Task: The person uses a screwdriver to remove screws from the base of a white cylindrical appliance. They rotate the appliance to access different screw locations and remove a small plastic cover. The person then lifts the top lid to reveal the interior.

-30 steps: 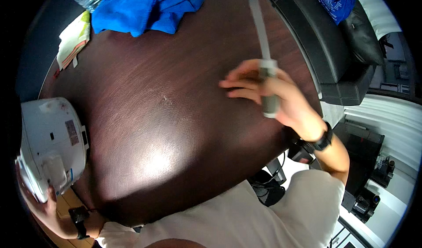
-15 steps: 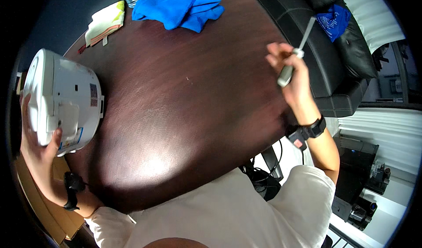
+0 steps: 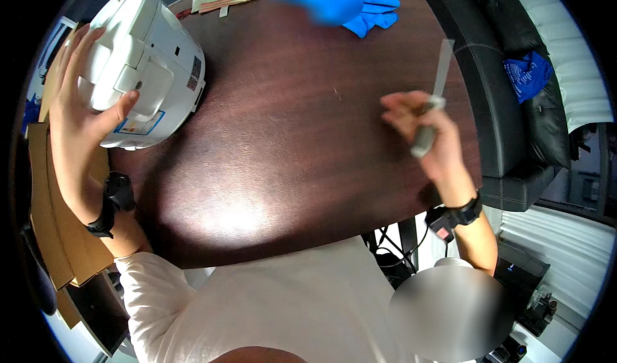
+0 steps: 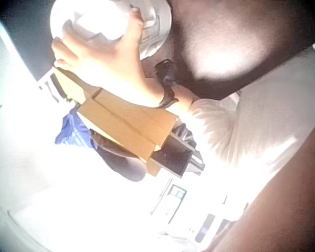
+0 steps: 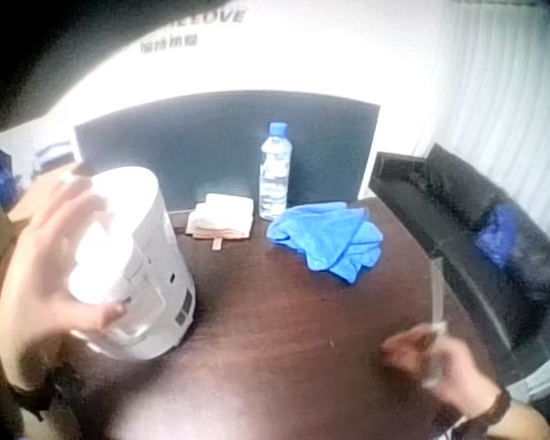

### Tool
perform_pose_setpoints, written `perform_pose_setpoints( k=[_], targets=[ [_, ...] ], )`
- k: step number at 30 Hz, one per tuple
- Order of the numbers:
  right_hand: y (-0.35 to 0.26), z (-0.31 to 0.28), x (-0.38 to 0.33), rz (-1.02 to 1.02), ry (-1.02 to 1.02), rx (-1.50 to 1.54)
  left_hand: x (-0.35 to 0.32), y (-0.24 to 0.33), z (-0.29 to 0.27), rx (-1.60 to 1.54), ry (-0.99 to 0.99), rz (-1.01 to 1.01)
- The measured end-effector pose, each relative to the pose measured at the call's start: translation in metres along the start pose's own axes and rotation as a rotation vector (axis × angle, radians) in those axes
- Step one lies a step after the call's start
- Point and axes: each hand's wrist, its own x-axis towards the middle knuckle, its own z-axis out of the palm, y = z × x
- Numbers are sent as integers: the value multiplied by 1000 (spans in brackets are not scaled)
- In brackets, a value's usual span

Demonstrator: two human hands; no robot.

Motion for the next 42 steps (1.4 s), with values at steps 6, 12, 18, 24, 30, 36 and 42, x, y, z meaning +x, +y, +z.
perform_pose_setpoints(
  k=[6,12,18,24,30,36,42],
  targets=[
    [-8,-30,35,-242,203,-520,-1,10,-10,-87,-4,-95],
    [-58,-99,44,-348,700,-58,14,34,-10,32,64,-178],
    [-25,35,19,-112,28,-900,27,65,-12,105,64,-181],
    [-17,115,20,-413,-396,-1249,26,78,-25,32,11,-165],
    [-14,118,18,-538,-475,-1298,14,66,-22,-22,-23,-155],
    [-6,117,26,-569,-541,-1264,6,57,-15,23,-32,-90],
    [-1,120,33,-511,-542,-1201,2,54,-5,3,86,-30]
  ],
)
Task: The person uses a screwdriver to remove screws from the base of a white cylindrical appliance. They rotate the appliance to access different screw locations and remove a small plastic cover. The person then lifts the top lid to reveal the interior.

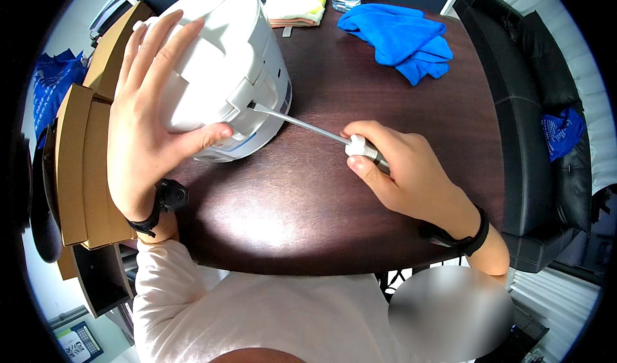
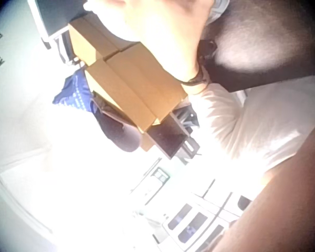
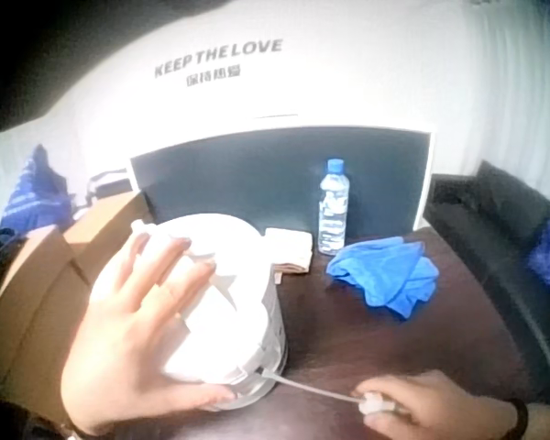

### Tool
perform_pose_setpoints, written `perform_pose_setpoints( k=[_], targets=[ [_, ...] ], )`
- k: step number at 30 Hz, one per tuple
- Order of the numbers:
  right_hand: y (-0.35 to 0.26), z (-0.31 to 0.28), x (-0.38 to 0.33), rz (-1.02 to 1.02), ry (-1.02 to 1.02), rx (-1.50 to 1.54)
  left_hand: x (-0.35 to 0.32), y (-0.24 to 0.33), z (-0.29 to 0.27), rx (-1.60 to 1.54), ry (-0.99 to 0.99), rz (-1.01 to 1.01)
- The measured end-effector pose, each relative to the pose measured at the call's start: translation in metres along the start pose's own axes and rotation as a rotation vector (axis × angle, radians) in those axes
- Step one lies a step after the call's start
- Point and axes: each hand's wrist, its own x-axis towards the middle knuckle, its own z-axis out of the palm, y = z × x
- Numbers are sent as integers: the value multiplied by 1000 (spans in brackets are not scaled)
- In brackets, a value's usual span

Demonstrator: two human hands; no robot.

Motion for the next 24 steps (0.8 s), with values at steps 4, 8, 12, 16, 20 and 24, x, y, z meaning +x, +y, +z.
perform_pose_setpoints(
  k=[4,8,12,16,20,24],
  targets=[
    [-6,-2,11,21,-54,-159,6,5,-9,4,-99,-38],
    [-1,6,26,-52,55,-254,6,5,-7,17,-103,-17],
    [-2,0,37,-104,25,-352,9,0,-5,30,-81,55],
    [-7,-1,38,10,-73,-229,6,0,-3,-9,-72,68],
    [-3,2,39,64,-125,-105,12,14,-5,-19,-117,-17],
    [1,-3,43,-9,-82,-199,23,21,-13,-61,-203,-92]
  ],
)
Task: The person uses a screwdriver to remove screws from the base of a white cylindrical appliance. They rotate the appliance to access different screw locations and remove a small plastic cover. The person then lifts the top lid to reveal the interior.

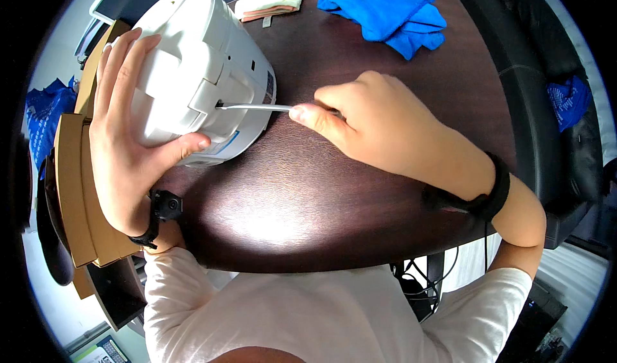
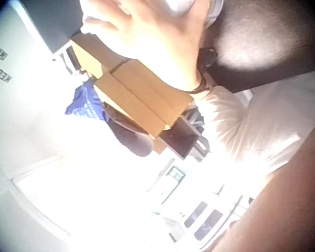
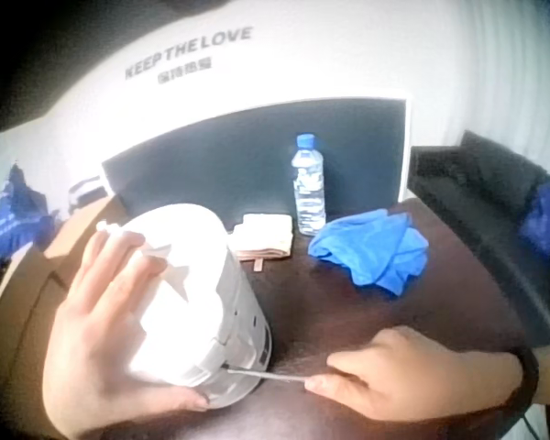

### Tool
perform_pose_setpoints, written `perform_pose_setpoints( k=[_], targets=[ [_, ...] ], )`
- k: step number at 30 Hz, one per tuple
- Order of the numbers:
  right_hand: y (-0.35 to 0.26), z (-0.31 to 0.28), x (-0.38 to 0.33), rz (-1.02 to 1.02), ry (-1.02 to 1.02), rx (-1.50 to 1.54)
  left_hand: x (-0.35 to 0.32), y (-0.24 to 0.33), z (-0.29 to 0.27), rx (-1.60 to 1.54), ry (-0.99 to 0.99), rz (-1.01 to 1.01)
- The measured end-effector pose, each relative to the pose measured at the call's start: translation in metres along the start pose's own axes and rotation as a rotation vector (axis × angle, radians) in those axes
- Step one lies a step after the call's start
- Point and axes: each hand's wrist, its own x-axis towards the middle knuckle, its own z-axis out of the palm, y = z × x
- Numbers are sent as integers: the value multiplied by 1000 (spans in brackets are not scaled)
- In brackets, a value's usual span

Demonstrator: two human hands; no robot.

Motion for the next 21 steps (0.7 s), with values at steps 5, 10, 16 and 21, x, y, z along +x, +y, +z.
perform_pose_setpoints(
  k=[5,10,16,21],
  targets=[
    [1,-7,4,-135,120,-293,-10,-14,11,45,112,106],
    [4,-5,5,-68,25,-68,-12,-17,15,29,157,157],
    [-5,13,-3,328,-313,564,-5,-10,9,2,92,62],
    [-5,29,-6,344,-455,830,-9,-10,8,7,73,40]
  ],
)
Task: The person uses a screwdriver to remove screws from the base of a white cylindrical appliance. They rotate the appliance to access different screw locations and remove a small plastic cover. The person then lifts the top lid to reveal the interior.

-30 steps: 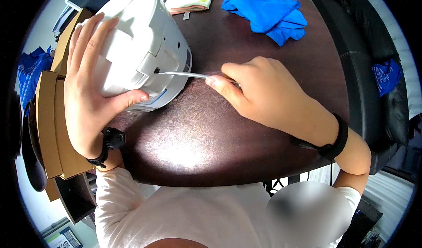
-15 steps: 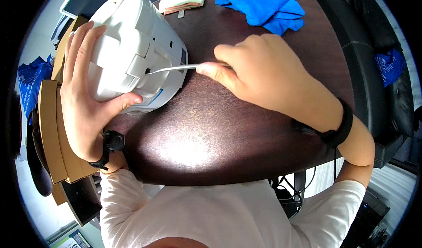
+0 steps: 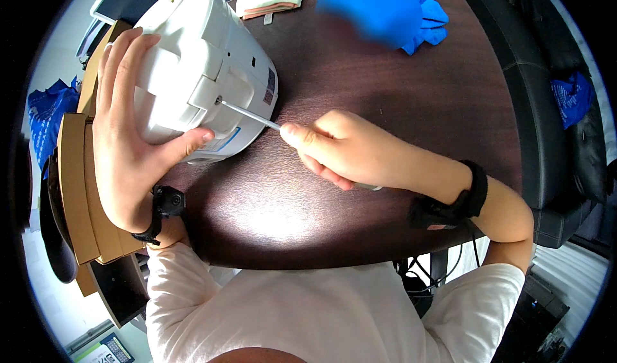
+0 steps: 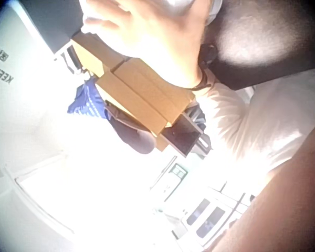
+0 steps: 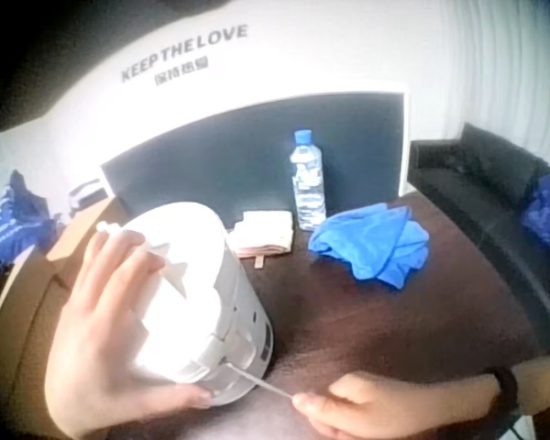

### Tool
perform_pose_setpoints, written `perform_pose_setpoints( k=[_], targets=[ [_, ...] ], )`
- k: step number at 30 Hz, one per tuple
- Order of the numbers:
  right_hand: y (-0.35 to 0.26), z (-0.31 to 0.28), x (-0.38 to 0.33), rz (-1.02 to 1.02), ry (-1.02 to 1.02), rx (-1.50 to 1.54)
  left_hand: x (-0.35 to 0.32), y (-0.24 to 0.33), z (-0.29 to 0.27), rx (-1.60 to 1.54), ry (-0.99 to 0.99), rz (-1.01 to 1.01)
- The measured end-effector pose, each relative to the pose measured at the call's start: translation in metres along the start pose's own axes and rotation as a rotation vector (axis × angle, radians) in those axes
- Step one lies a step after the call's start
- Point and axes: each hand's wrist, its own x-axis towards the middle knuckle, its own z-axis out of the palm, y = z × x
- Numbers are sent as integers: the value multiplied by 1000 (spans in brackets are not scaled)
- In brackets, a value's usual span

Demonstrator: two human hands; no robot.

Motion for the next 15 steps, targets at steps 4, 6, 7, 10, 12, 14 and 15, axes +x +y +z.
perform_pose_setpoints(
  k=[4,6,7,10,12,14,15],
  targets=[
    [9,6,4,-36,8,50,-1,-3,2,72,2,40],
    [14,13,6,-27,55,76,1,-2,0,115,2,54],
    [12,14,6,-51,100,29,1,-1,0,135,3,61],
    [6,13,6,-104,239,-79,2,3,-2,130,1,45],
    [3,8,3,-129,301,-268,0,4,-4,143,13,47],
    [-6,8,-3,-170,383,-458,-1,6,-4,152,18,35],
    [-10,8,-4,-164,397,-508,-1,7,-4,155,17,21]
  ],
)
